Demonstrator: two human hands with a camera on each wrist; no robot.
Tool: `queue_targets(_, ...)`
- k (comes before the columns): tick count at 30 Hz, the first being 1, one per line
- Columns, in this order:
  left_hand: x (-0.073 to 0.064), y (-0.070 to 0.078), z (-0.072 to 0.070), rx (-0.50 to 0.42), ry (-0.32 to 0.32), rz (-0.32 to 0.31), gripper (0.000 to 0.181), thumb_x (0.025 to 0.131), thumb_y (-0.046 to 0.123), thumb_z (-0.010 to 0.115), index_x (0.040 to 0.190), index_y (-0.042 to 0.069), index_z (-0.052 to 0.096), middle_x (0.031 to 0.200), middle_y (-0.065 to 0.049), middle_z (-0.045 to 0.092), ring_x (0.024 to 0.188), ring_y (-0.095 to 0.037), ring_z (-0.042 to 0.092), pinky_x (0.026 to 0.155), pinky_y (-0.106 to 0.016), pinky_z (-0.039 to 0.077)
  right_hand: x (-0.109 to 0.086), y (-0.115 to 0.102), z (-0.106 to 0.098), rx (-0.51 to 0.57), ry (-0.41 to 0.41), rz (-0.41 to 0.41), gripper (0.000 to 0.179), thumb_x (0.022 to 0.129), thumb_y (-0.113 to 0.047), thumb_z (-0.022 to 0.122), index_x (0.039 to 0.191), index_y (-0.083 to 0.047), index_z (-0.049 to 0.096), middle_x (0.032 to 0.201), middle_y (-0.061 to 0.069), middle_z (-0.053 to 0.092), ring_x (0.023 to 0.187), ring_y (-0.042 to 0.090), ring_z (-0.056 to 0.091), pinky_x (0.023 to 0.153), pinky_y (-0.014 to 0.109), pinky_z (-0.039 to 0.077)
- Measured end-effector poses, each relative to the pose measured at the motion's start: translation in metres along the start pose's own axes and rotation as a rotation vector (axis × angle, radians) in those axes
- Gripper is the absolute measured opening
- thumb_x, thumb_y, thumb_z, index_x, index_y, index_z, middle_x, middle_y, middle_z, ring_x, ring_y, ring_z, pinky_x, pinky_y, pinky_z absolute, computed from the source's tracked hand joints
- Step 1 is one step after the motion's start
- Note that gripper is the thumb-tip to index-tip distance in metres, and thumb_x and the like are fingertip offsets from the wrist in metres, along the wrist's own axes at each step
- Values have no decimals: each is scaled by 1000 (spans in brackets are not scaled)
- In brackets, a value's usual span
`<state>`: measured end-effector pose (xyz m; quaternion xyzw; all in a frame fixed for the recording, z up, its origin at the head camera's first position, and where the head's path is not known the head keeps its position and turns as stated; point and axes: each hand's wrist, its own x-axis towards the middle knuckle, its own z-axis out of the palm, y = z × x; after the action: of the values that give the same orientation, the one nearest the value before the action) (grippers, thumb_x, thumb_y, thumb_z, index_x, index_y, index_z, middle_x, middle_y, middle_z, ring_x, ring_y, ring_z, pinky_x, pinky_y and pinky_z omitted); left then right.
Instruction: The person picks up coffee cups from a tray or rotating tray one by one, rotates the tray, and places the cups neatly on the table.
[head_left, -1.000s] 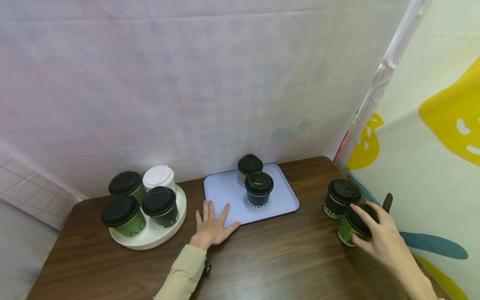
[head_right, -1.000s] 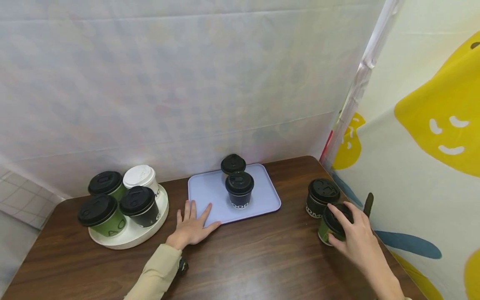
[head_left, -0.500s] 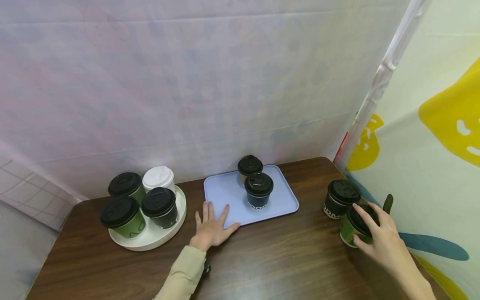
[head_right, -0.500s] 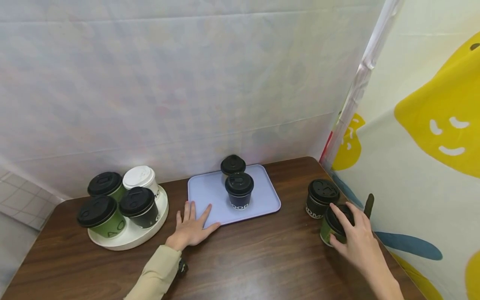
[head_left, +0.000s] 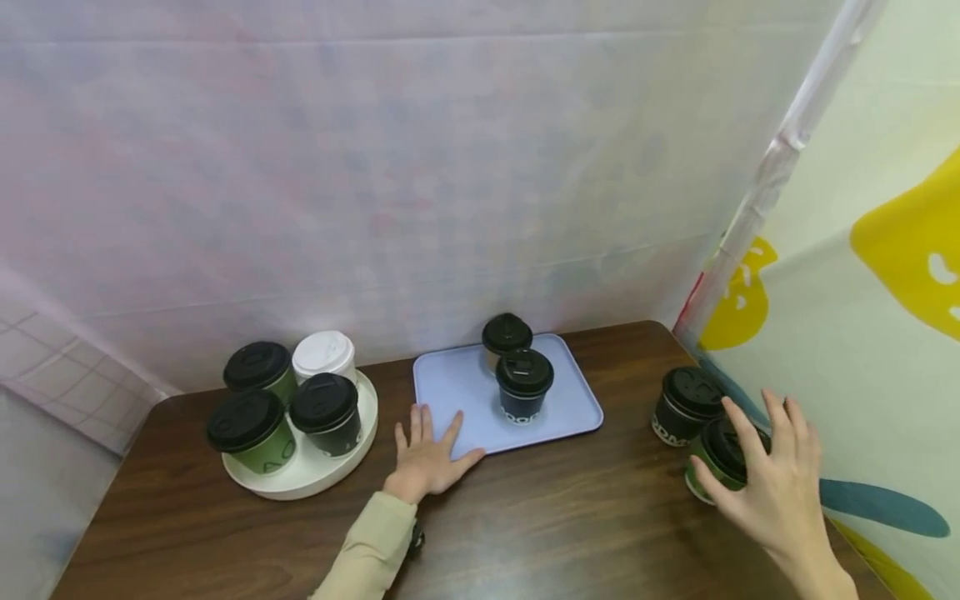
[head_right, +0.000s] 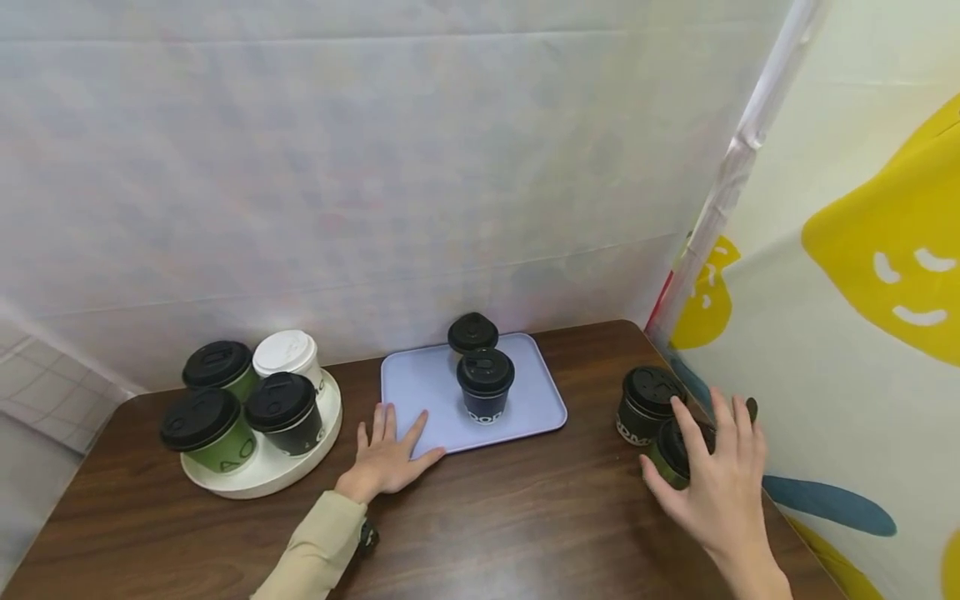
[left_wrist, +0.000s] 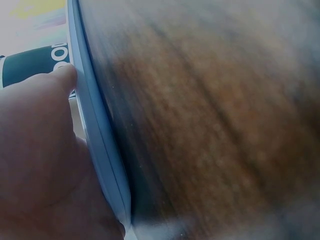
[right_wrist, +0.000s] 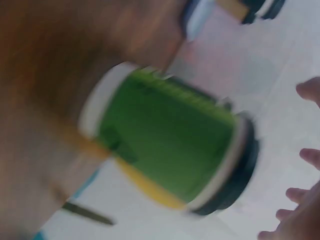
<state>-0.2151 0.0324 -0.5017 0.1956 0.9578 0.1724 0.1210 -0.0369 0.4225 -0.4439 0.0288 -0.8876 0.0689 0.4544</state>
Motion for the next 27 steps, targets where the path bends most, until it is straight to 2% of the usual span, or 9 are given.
queue_targets(2,1,-1,0,5,-4,-2,84,97,73,46,164,24,32,170,-36,2,161,-49,-6,126,-73,1,11,-13,3,25,47,-32,84,93,-76,45,137,-6,63,144,37,49,129,67,41,103,84,26)
queue_targets(4,3,-4,3,3,4,-4,83,97,72,47,164,25,32,170,-36,1,161,-49,-7,126,-73,0,21,-27,9,55,59,-46,80,94,-73,48,135,-6,65,142,35,53,130,65,42,109,85,20)
queue_targets(7,5,-7,8,-8,15,-7,82,97,71,48,164,26,31,170,-35,0,161,-48,-8,126,-72,-1,32,-48,21,85,24,-52,78,95,-72,48,137,-8,64,143,31,55,136,60,41,113,86,12)
queue_targets(9,6,-7,10,-19,27,-1,82,97,71,48,163,26,33,170,-35,1,161,-49,-8,126,-73,0,37,-60,31,102,-7,-53,78,95,-72,48,138,-9,63,144,30,54,139,58,40,112,87,11)
queue_targets(13,5,-5,9,-21,16,-1,82,97,70,49,163,25,33,170,-35,0,161,-48,-7,126,-72,-1,47,-79,55,124,-56,-80,78,96,-73,44,139,-10,61,144,29,54,139,56,41,111,84,18)
queue_targets(15,3,-3,6,-25,13,-3,82,97,69,50,163,24,34,170,-36,1,161,-48,-6,126,-72,0,52,-87,68,136,-74,-107,77,95,-71,46,139,-10,61,142,29,55,136,56,43,110,82,23)
queue_targets(18,-1,1,1,-33,14,-2,81,98,69,50,162,22,36,169,-36,3,161,-49,-4,126,-73,2,62,-98,87,154,-121,-152,74,90,-62,62,141,-9,60,142,30,55,133,57,47,107,79,31)
queue_targets(22,-3,2,-1,-21,8,-10,82,97,71,48,162,23,36,170,-36,4,162,-48,-3,126,-73,3,74,-109,109,190,-193,-175,82,75,-45,83,143,-8,58,143,32,54,131,57,50,102,75,42)
queue_targets(27,-2,2,0,-16,6,-19,82,97,72,47,162,24,36,170,-35,5,162,-48,-3,126,-73,3,87,-118,134,229,-284,-162,83,74,-40,89,145,-11,57,146,32,51,133,56,51,96,71,52)
